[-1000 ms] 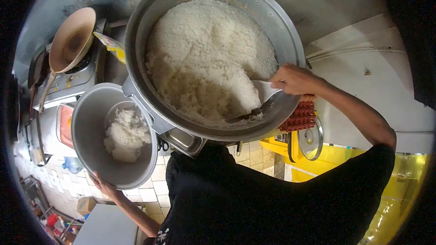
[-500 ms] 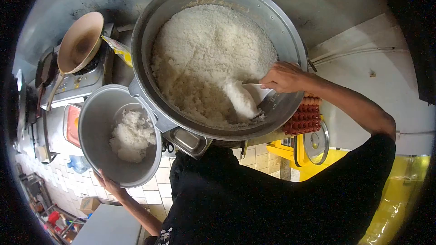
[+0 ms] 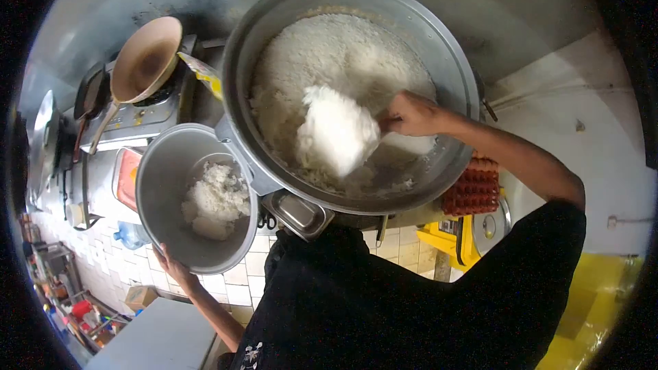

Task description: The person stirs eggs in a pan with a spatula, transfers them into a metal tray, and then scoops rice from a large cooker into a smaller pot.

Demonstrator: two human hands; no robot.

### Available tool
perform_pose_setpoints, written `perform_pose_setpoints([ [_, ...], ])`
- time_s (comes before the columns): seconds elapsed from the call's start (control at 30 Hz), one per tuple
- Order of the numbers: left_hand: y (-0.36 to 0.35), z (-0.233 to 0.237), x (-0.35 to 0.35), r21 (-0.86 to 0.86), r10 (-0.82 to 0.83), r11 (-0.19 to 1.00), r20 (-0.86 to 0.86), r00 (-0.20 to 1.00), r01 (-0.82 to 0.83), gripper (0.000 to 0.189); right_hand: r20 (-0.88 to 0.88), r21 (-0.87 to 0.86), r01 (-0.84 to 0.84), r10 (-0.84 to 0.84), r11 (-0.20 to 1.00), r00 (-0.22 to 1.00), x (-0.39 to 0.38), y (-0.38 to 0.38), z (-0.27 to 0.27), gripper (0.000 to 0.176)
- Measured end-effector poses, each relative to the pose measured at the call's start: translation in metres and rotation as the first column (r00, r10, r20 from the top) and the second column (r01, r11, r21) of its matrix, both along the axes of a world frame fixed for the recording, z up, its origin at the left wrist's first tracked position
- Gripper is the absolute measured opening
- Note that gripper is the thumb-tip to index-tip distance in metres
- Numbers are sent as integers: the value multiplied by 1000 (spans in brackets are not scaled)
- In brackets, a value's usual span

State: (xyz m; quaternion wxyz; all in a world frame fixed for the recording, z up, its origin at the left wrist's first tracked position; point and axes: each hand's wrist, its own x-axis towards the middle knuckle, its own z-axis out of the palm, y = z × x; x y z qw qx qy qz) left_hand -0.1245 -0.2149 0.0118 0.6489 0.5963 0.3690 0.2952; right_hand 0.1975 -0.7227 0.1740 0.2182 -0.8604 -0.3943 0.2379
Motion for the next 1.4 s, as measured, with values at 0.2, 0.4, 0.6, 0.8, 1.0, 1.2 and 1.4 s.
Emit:
perform_pose_setpoints([
  [0.2, -1, 2, -1, -21, 18, 1000, -4, 1000, -18, 53, 200, 10, 152, -151, 988, 968, 17, -4, 2, 9],
  [0.4, 1, 3, 2, -41, -13, 999, 67, 998, 16, 50, 212, 123, 235, -257, 964, 943, 38, 0, 69, 14],
  [0.6, 10, -16, -7, -19, -27, 999, 106, 994, 29, 59, 487, 211, -137, 18, 968, 873, 12, 107, 153, 11],
  [0.8, 6, -8, 0, -39, 18, 999, 128, 992, -13, 54, 901, -160, -275, 254, 948, 351, -71, 263, 80, 13],
  [1.0, 8, -15, -1, -72, 46, 997, 159, 986, -35, 51, 762, -194, -397, 393, 897, 514, -76, 294, 83, 8],
  [1.2, 11, -20, -6, -85, 90, 993, 104, 990, -82, 49, 547, -225, -33, 154, 974, 823, -48, 165, 176, 16],
  [1.4, 11, -15, -5, -43, -15, 999, 103, 995, 20, 48, 711, -422, 357, 59, 833, 701, -61, 41, 168, 16],
])
